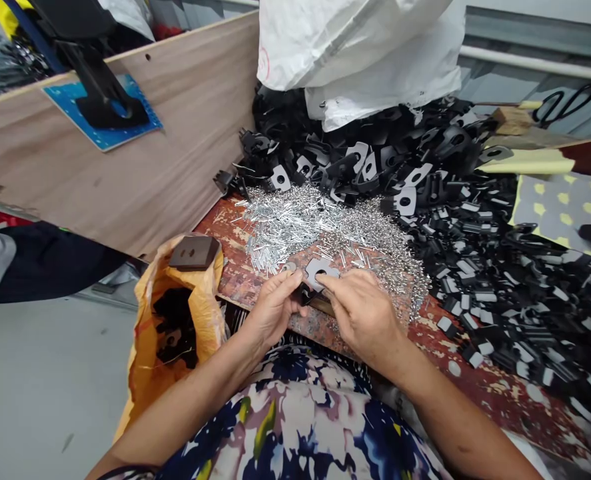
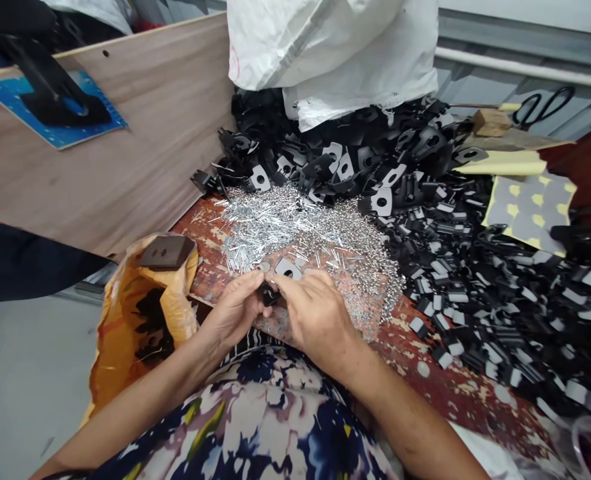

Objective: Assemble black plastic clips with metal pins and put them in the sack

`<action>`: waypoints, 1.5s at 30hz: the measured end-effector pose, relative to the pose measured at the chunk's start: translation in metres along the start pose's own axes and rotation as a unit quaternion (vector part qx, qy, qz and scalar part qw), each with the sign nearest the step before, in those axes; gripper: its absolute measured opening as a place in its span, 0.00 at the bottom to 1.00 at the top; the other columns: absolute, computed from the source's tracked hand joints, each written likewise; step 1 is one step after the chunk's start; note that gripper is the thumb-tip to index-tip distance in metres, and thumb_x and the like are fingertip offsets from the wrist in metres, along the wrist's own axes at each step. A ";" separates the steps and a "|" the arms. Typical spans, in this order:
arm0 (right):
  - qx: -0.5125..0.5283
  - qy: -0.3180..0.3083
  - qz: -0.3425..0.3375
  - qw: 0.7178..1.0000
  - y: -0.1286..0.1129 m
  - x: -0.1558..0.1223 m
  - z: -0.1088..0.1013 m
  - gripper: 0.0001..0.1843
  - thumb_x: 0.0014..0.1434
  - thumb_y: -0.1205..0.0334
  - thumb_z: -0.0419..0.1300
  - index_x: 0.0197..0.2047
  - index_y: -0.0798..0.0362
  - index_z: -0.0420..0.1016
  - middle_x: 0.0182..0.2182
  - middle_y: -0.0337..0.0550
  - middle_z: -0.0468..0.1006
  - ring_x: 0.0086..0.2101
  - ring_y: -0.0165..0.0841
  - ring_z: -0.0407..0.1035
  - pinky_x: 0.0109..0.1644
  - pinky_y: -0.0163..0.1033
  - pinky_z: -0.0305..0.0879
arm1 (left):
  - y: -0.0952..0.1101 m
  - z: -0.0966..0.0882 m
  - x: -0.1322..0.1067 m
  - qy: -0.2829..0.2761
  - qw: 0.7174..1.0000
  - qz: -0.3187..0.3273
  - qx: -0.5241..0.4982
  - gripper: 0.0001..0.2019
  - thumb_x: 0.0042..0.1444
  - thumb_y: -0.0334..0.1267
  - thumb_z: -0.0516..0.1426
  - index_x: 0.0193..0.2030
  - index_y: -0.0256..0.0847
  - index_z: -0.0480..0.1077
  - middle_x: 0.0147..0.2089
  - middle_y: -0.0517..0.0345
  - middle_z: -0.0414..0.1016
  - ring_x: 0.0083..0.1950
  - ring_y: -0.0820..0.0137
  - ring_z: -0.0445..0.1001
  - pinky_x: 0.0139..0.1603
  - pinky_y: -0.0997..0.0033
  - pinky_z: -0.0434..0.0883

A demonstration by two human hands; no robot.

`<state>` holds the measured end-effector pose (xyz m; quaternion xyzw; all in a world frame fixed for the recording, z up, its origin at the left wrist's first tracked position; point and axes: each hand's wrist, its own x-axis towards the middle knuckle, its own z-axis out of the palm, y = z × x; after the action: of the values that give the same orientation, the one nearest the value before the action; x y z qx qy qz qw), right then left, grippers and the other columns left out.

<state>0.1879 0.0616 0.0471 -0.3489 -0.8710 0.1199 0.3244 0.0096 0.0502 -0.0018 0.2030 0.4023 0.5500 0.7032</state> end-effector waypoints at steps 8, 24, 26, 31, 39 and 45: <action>0.008 -0.040 0.000 0.999 0.003 0.006 0.013 0.15 0.68 0.72 0.51 0.45 0.48 0.77 0.29 0.41 0.77 0.31 0.35 0.69 0.44 0.47 0.66 | -0.001 -0.002 0.002 -0.001 1.000 0.002 -0.003 0.18 0.49 0.49 0.72 0.28 0.38 0.74 0.24 0.63 0.71 0.22 0.77 0.67 0.20 0.78 0.73; -0.212 0.031 -0.102 0.971 -0.017 0.017 0.041 0.12 0.71 0.72 0.49 0.38 0.55 0.71 0.23 0.36 0.68 0.27 0.33 0.60 0.44 0.42 0.63 | -0.001 0.011 -0.010 0.062 0.998 0.027 0.000 0.19 0.48 0.43 0.71 0.28 0.39 0.65 0.25 0.69 0.65 0.23 0.80 0.61 0.24 0.81 0.64; -0.164 0.024 -0.099 0.981 -0.017 0.013 0.040 0.09 0.72 0.69 0.51 0.40 0.54 0.70 0.23 0.36 0.68 0.27 0.33 0.60 0.44 0.42 0.64 | -0.002 0.003 -0.017 0.022 0.999 0.025 0.035 0.16 0.53 0.45 0.69 0.34 0.41 0.66 0.28 0.68 0.67 0.24 0.79 0.63 0.24 0.79 0.64; -0.032 -0.043 -0.065 0.996 -0.015 -0.003 0.037 0.08 0.73 0.68 0.49 0.49 0.54 0.68 0.34 0.41 0.75 0.35 0.33 0.67 0.54 0.44 0.65 | 0.006 -0.037 -0.045 0.021 0.957 0.162 0.241 0.22 0.55 0.38 0.68 0.54 0.46 0.66 0.43 0.60 0.74 0.42 0.69 0.74 0.43 0.71 0.71; -0.251 -0.212 0.039 0.943 0.036 -0.052 0.027 0.09 0.65 0.58 0.61 0.35 0.52 0.69 0.34 0.50 0.75 0.35 0.42 0.71 0.37 0.45 0.64 | 0.015 -0.093 -0.070 0.108 0.925 0.043 0.361 0.19 0.68 0.56 0.51 0.48 0.43 0.71 0.28 0.64 0.65 0.26 0.70 0.62 0.25 0.73 0.60; -0.106 -0.229 0.107 0.962 0.034 -0.066 0.013 0.16 0.70 0.62 0.52 0.57 0.55 0.70 0.23 0.38 0.76 0.20 0.35 0.70 0.22 0.39 0.60 | -0.022 -0.094 -0.046 0.137 0.895 0.115 0.409 0.17 0.69 0.51 0.49 0.35 0.42 0.69 0.25 0.65 0.62 0.28 0.69 0.63 0.30 0.69 0.60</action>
<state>0.2332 0.0412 -0.0095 -0.4356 -0.8873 0.1381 0.0628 -0.0548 -0.0142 -0.0580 0.4401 0.6580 0.4366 0.4273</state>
